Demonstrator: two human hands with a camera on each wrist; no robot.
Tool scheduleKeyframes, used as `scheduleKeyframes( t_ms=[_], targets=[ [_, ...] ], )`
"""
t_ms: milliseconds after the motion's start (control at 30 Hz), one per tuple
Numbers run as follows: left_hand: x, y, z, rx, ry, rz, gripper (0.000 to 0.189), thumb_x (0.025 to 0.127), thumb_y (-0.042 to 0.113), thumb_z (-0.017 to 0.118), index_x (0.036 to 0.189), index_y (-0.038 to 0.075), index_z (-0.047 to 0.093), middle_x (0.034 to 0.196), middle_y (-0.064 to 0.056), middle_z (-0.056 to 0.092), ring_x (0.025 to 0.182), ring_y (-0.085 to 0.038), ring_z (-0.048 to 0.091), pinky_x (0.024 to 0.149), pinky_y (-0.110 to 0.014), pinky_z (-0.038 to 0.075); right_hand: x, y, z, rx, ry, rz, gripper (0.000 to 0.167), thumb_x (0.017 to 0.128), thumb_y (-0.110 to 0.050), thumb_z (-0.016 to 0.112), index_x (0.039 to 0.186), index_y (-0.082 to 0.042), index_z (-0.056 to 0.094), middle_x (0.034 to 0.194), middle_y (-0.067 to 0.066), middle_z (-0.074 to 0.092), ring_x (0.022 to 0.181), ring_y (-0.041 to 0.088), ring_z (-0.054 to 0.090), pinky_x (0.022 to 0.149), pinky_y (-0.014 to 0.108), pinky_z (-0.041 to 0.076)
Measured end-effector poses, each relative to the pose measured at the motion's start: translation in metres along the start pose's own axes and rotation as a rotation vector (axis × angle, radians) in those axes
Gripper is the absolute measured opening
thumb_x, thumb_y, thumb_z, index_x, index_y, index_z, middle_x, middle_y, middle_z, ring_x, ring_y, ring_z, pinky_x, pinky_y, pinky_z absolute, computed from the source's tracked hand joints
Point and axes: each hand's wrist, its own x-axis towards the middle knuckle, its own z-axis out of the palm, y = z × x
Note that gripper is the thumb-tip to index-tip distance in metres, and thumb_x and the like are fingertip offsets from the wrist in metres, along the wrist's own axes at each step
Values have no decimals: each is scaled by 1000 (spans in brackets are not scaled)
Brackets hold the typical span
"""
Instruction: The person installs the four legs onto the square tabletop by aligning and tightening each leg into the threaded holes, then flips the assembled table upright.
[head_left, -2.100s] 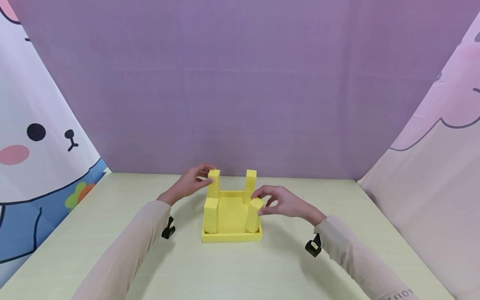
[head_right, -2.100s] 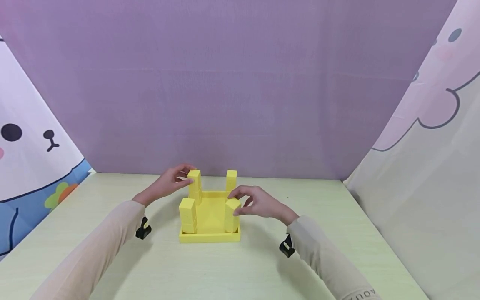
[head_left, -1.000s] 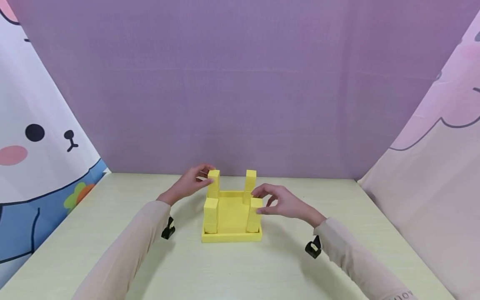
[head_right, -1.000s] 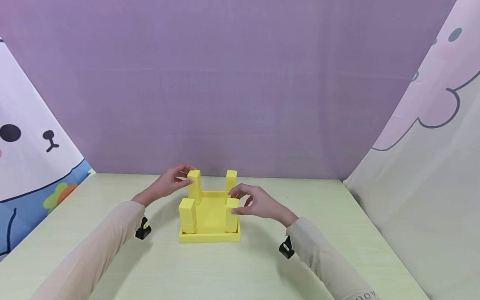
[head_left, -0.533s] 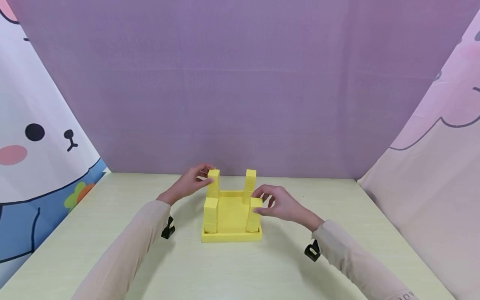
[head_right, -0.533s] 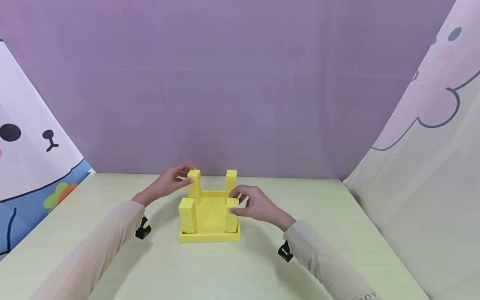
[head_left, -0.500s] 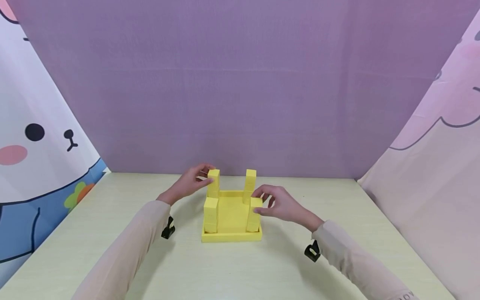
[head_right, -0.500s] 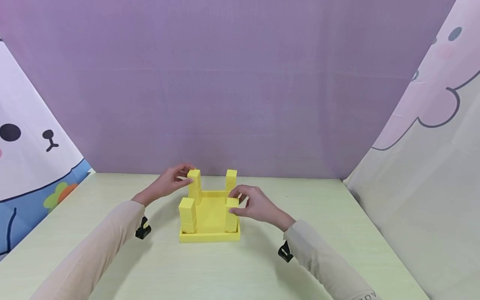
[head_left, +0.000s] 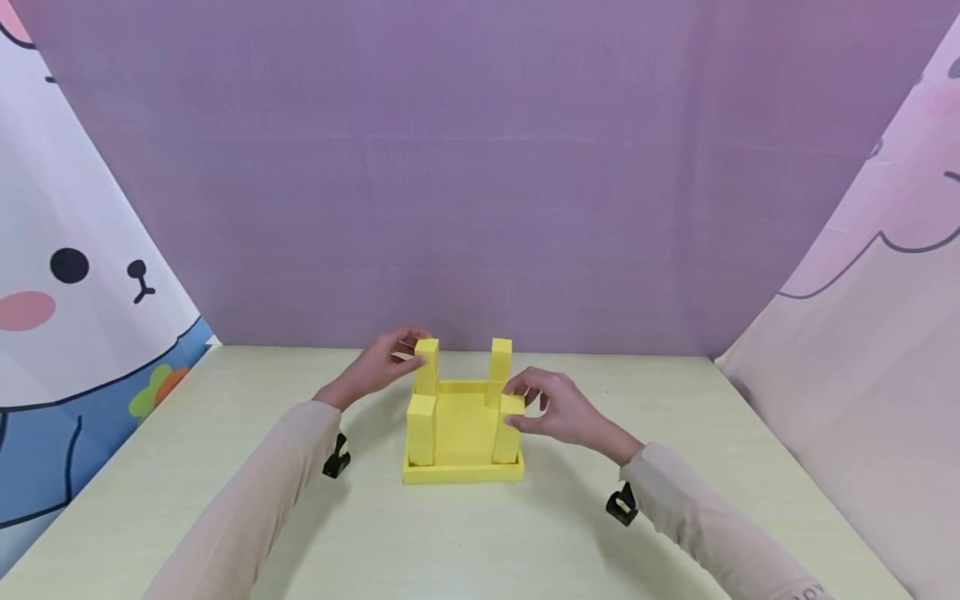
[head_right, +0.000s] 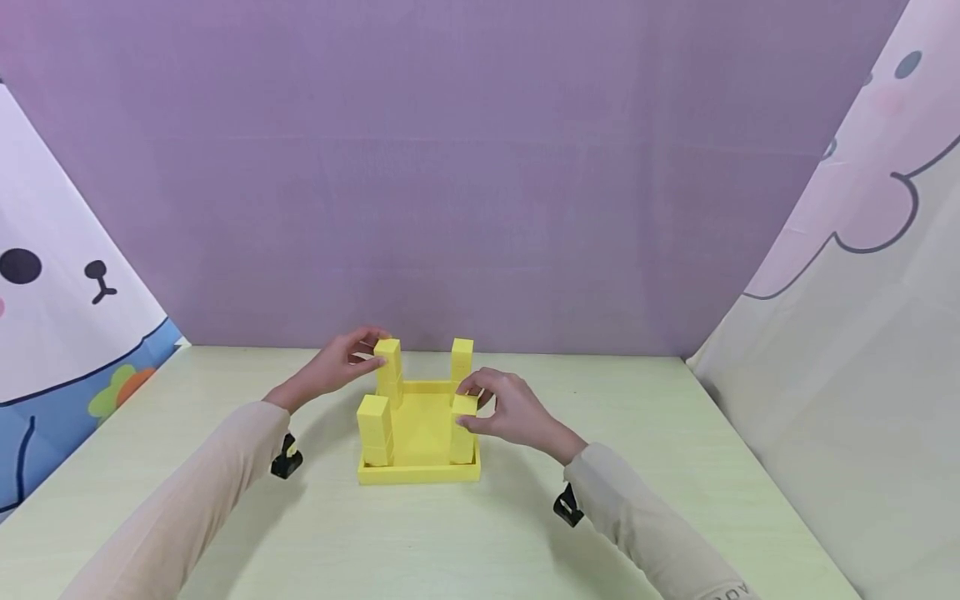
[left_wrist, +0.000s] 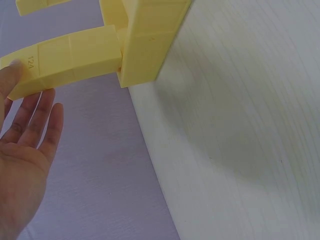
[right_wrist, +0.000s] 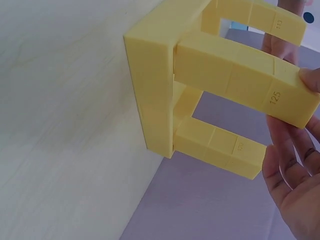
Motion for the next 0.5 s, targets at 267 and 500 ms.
scheduleKeyframes(
  t_ms=[267,500],
  targets=[
    [0,-1,0,13,4,14,36,87,14,62,120,4,51,109,-13,59,99,-27,59,87,-41,51,0,0,1,-7,14,-17,29,73,-20,76,98,-12,63,89,-4,64,74,17,57,57,22,47],
    [-1,2,0,21,6,10,36,87,14,62,120,4,52,109,-13,59,98,-27,59,86,-40,51,-1,0,2,16,20,-5,29,73,-19,76,98,-12,63,90,-2,64,75,17,58,56,32,50]
  ],
)
